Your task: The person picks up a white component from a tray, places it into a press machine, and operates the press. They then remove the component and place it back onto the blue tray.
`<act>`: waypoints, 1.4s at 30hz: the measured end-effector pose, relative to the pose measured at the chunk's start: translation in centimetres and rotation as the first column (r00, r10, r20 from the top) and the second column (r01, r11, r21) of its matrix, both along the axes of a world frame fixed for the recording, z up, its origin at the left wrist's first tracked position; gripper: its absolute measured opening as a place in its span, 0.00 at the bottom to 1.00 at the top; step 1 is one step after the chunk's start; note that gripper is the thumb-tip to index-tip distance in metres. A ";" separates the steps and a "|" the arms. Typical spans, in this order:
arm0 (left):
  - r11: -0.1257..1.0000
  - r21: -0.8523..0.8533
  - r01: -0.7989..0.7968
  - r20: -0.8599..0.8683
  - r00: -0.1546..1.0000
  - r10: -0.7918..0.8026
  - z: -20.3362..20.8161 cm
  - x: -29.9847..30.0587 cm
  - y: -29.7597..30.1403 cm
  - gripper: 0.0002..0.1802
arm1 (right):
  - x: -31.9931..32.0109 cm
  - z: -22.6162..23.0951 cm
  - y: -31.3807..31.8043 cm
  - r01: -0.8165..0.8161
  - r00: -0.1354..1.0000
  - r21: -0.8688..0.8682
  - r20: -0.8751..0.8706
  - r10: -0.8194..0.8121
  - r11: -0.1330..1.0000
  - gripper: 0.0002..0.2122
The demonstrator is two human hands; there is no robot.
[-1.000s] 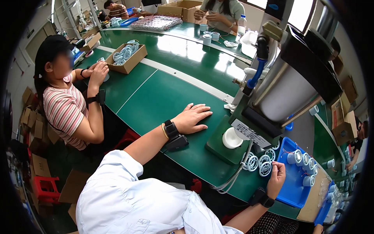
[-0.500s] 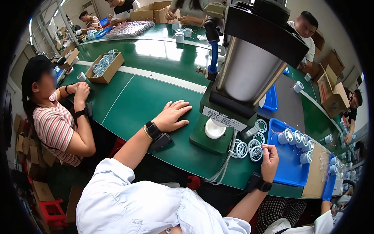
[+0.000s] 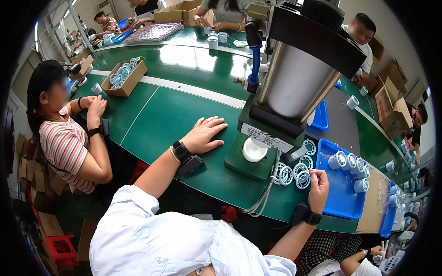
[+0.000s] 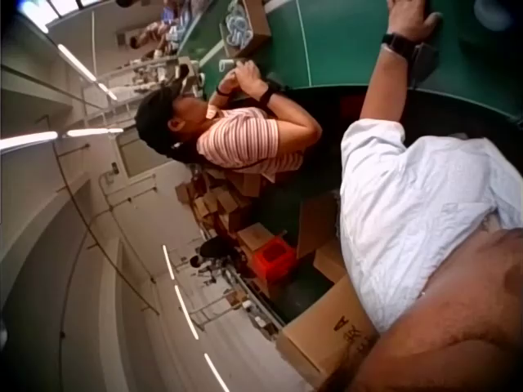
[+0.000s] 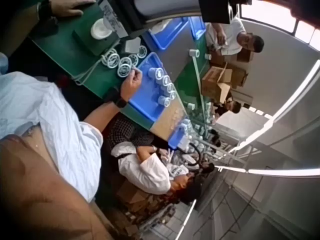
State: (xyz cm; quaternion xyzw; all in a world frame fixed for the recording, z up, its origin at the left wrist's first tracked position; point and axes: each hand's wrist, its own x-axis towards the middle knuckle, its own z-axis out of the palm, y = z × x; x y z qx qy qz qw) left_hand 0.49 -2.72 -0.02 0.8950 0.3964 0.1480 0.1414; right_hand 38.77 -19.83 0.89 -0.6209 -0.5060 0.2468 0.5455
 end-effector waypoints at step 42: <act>0.946 0.078 -0.314 0.099 0.947 0.306 3.0 -14.3 0.4 0.36 | 0.7 -0.4 0.0 -0.011 0.999 -0.023 0.036 0.012 1.000 0.07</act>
